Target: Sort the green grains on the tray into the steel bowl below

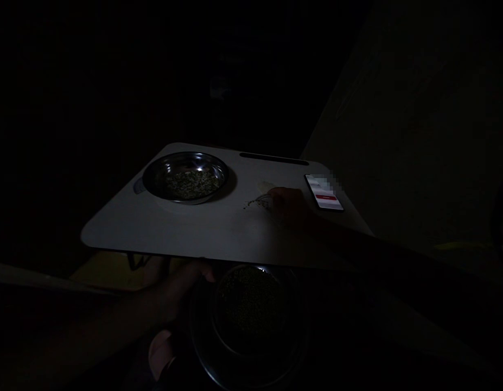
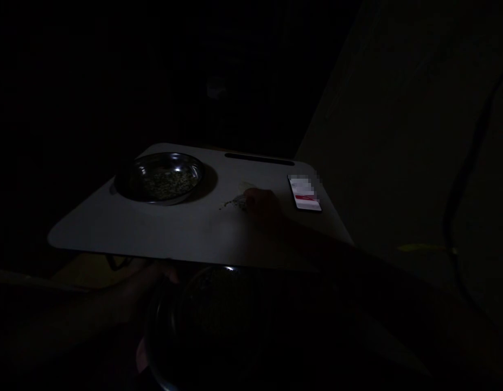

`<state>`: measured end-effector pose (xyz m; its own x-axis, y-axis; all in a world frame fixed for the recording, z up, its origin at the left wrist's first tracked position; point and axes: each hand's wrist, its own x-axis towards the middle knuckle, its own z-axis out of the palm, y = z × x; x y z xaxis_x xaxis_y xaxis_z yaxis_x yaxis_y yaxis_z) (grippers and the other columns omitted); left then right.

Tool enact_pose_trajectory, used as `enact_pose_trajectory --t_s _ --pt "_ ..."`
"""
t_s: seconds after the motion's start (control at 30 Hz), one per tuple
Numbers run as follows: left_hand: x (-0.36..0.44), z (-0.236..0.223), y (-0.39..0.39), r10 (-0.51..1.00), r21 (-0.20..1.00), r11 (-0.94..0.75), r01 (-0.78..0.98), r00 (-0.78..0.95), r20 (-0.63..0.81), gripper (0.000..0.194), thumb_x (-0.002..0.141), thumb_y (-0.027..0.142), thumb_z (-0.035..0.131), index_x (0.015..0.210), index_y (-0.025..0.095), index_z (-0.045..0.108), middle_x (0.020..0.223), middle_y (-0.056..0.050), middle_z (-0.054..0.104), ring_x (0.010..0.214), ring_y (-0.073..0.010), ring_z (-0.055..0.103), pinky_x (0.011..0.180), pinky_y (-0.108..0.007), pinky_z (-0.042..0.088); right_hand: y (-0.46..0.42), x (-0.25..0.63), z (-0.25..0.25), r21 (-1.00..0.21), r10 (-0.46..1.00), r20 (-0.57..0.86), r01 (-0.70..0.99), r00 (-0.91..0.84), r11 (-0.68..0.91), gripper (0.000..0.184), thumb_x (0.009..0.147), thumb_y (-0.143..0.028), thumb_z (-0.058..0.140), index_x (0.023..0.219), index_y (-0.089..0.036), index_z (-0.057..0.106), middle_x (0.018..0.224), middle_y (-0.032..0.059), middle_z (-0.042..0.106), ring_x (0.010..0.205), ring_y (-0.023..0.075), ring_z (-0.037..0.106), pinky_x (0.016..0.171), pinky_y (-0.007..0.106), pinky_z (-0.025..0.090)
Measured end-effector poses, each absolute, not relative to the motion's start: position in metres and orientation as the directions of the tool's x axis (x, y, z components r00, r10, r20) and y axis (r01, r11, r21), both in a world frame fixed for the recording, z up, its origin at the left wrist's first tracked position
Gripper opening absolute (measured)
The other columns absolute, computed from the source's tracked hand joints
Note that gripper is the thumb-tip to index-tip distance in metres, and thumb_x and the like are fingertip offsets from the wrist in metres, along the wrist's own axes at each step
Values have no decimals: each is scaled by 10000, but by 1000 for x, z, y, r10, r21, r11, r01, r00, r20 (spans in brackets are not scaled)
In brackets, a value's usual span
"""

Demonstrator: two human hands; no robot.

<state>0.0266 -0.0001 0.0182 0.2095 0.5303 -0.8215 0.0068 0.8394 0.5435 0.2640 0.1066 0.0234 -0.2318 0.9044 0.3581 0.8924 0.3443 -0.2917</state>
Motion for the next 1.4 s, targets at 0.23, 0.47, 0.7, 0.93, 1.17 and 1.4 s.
enact_pose_trajectory --t_s 0.23,0.47,0.7,0.93,1.17,1.4 --pt "24 16 0 456 459 886 -62 280 -845 98 523 164 474 433 153 512 423 -40 546 405 -146 504 412 -258 415 111 266 23 -271 878 378 872 -293 408 354 805 -293 275 869 -138 587 851 65 614 791 155 548 682 255 388" --pt "23 17 0 485 494 869 -20 228 -844 26 499 164 499 490 157 523 470 -49 558 451 -179 527 437 -290 426 111 266 21 -310 884 379 863 -274 400 339 797 -276 297 914 -133 582 915 65 604 849 155 537 729 264 382" --pt "23 18 0 465 467 882 -54 248 -850 35 489 155 500 487 153 534 494 -80 568 473 -189 536 445 -299 431 120 264 22 -276 877 361 862 -317 425 353 803 -288 269 929 -147 567 900 68 599 818 158 535 697 267 377" --pt "23 17 0 441 443 894 -57 275 -854 32 489 171 510 505 152 530 509 -81 571 500 -196 544 470 -307 437 125 268 22 -296 878 317 842 -358 451 369 807 -312 261 947 -168 570 945 48 592 846 146 529 716 255 369" --pt "25 22 -1 447 448 893 -55 241 -861 24 497 150 499 482 168 502 469 -55 547 454 -185 526 440 -301 424 116 269 26 -348 880 319 820 -353 455 352 799 -306 286 906 -157 586 898 38 608 822 142 540 706 243 368" --pt "23 17 0 476 473 877 -83 271 -836 32 514 160 495 492 167 517 477 -53 559 466 -177 532 452 -287 427 123 269 22 -329 866 334 814 -373 478 371 806 -315 264 939 -158 573 941 42 595 858 143 526 747 252 353"
